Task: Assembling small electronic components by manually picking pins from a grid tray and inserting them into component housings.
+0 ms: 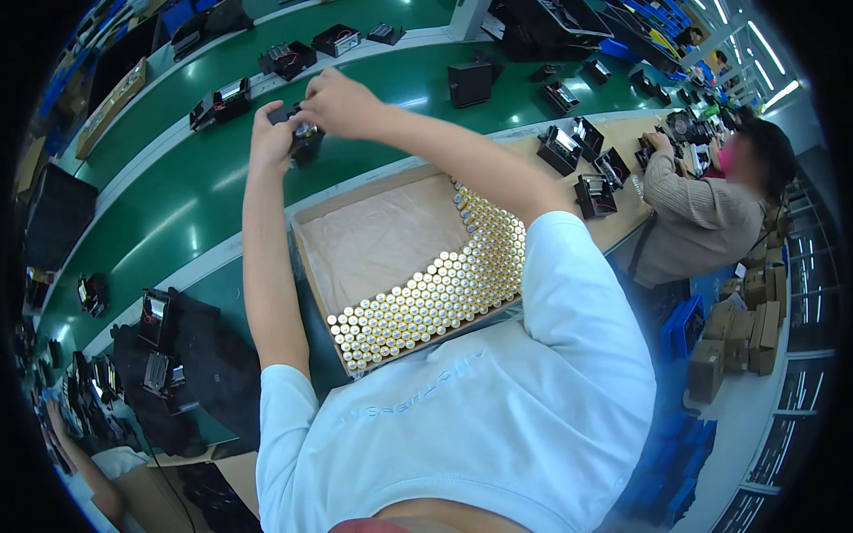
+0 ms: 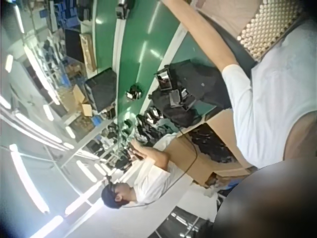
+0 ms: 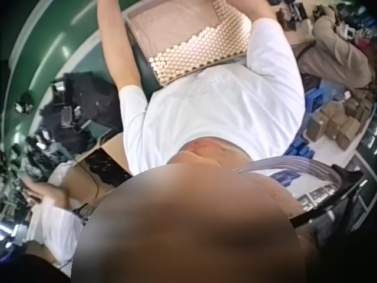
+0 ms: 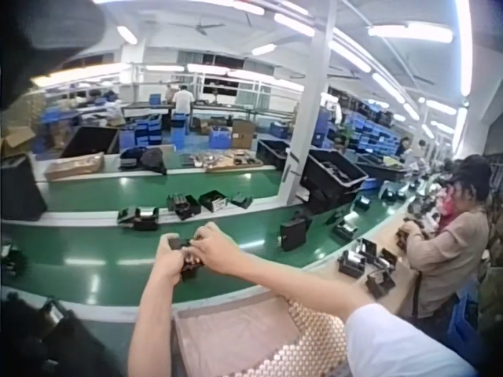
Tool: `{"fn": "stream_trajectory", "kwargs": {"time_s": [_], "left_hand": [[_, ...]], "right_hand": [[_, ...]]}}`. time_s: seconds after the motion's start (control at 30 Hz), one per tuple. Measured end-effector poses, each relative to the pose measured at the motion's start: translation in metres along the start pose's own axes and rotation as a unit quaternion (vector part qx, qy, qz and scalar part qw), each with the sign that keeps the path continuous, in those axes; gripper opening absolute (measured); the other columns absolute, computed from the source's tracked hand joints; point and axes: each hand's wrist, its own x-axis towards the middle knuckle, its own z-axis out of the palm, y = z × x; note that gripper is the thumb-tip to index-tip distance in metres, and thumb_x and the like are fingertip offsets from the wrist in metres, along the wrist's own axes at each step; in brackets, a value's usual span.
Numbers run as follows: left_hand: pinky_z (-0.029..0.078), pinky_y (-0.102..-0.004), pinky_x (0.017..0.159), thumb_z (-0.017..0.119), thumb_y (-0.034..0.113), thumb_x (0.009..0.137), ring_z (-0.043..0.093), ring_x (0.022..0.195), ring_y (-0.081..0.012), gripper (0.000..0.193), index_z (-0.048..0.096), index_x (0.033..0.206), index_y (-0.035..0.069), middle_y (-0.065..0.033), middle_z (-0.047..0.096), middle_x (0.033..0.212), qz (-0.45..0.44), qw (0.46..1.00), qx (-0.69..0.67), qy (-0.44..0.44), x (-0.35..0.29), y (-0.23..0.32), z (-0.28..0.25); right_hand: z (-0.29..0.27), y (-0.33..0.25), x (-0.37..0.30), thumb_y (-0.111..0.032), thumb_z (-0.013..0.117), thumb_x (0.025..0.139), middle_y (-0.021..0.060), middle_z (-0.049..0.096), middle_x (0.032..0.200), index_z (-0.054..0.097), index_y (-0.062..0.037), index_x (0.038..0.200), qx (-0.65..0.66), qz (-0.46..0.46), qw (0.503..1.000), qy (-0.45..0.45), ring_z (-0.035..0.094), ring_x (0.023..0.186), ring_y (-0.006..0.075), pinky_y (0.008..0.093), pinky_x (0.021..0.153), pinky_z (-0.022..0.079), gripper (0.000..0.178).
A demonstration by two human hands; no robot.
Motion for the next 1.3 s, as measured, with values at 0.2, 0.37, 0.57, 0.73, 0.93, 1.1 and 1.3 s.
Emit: {"fn": "stream_trajectory", "kwargs": {"time_s": [0.2,0.37,0.57,0.73,0.93,1.1,1.3], "left_hand": [[0.054,-0.038,0.078,0.06,-0.001,0.078,0.061,0.091,-0.0298,0.05,0.046,0.125,0.002,-0.0222,0.056,0.11,0.039,0.996,0.07,0.048,0.011,0.002,-0.015],[0.052,-0.0432,0.079,0.058,0.009,0.08,0.062,0.088,-0.0343,0.041,0.048,0.119,0.002,-0.0224,0.059,0.108,0.089,0.95,0.271,0.127,-0.007,0.025,-0.035],[0.049,-0.0455,0.08,0.058,0.012,0.079,0.06,0.09,-0.0364,0.036,0.05,0.113,0.003,-0.0232,0.059,0.108,0.067,0.851,0.5,0.146,-0.012,0.029,-0.034],[0.047,-0.0446,0.081,0.06,0.011,0.077,0.057,0.097,-0.0357,0.037,0.052,0.112,0.004,-0.0224,0.057,0.11,0.183,0.688,0.652,0.261,-0.015,0.021,-0.017],[0.047,-0.0411,0.087,0.062,0.013,0.079,0.054,0.103,-0.0335,0.044,0.053,0.122,0.005,-0.0204,0.056,0.115,0.334,0.781,0.52,0.09,-0.011,0.016,-0.003],[0.046,-0.0376,0.092,0.062,0.015,0.087,0.056,0.107,-0.0294,0.046,0.05,0.129,0.004,-0.0214,0.057,0.123,0.113,0.962,0.199,-0.149,-0.015,0.01,0.004],[0.049,-0.0312,0.088,0.065,0.015,0.089,0.062,0.1,-0.024,0.045,0.051,0.13,0.002,-0.0196,0.061,0.122,0.206,0.949,0.116,-0.208,-0.005,0.0,-0.002]], "right_hand": [[0.0,0.004,-0.024,-0.026,0.061,0.09,0.0123,0.062,0.116,0.07,-0.008,0.107,0.067,0.027,0.997,0.013,0.053,0.107,0.0326,0.0377,0.093,0.046,0.026],[-0.04,0.089,-0.038,-0.069,0.066,0.068,0.0138,0.044,0.143,0.064,-0.021,0.123,-0.303,0.263,0.915,-0.03,0.041,0.124,0.0461,0.0551,0.1,0.039,0.073],[-0.093,0.141,-0.073,-0.045,0.085,0.061,0.0106,0.046,0.138,0.062,-0.0158,0.125,-0.199,0.36,0.824,-0.391,0.046,0.123,0.04,0.0472,0.099,0.042,0.074],[-0.09,0.127,-0.074,-0.02,0.086,0.06,0.0078,0.049,0.129,0.065,-0.0061,0.109,-0.081,0.183,0.935,-0.292,0.054,0.112,0.031,0.0354,0.094,0.047,0.055],[-0.06,0.069,-0.062,-0.01,0.071,0.076,0.0077,0.056,0.121,0.062,-0.0046,0.087,-0.066,-0.205,0.975,-0.046,0.056,0.11,0.0276,0.0374,0.099,0.048,0.015],[-0.044,0.026,-0.054,-0.009,0.064,0.081,0.0073,0.058,0.122,0.061,-0.0055,0.084,-0.041,-0.368,0.929,0.022,0.055,0.116,0.0268,0.0375,0.103,0.047,0.005],[-0.037,0.025,-0.052,-0.009,0.064,0.082,0.0066,0.058,0.124,0.059,-0.006,0.085,-0.017,-0.389,0.921,-0.001,0.056,0.117,0.0275,0.0373,0.105,0.047,0.006]]}}
